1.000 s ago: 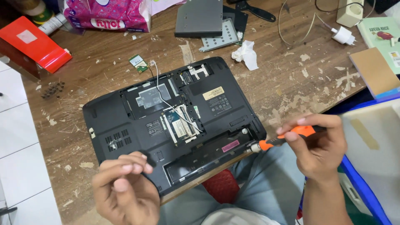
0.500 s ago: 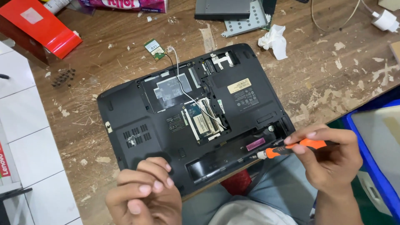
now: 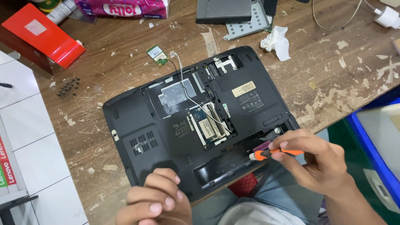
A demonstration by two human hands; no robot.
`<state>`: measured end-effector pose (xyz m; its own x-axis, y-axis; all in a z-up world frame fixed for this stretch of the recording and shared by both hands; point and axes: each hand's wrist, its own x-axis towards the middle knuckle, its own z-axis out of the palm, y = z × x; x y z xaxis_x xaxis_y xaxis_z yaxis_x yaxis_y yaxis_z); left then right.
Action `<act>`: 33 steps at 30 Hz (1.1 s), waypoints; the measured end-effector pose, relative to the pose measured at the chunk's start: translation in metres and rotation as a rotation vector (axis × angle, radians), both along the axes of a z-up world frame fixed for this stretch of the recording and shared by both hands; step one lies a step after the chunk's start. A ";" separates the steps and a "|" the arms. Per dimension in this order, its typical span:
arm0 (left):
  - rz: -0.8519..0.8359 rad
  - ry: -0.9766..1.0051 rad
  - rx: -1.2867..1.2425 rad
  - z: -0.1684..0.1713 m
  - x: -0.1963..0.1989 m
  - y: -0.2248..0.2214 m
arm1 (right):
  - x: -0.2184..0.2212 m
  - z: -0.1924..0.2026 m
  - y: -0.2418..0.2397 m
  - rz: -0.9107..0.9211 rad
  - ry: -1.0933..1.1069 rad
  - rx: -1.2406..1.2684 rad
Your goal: The person uses a screwdriver to remove screws from the bottom panel of a laptop. They place the removed screws on the table and continue unscrewing additional fasteners from the device.
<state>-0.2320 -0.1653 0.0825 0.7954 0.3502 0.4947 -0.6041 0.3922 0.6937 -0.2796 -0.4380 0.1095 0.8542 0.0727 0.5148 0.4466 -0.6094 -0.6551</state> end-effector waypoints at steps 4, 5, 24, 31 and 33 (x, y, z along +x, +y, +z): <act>0.163 -0.021 0.023 -0.009 -0.009 -0.005 | 0.006 0.017 0.003 0.109 0.035 -0.081; 0.203 -0.002 0.005 -0.007 -0.009 -0.006 | 0.007 0.022 0.003 0.142 0.083 -0.112; 0.096 0.188 0.189 0.009 -0.019 0.005 | 0.023 0.062 0.010 0.170 0.306 -0.360; 0.131 0.190 0.227 0.010 -0.018 0.003 | 0.017 0.060 0.012 0.280 0.333 -0.327; 0.117 0.199 0.214 0.009 -0.019 0.003 | 0.009 0.063 0.019 0.102 0.297 -0.672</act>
<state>-0.2509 -0.1621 0.0919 0.8445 0.3496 0.4058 -0.4806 0.1601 0.8622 -0.2709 -0.4189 0.1726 0.9228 0.3771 0.0796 0.3845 -0.8866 -0.2571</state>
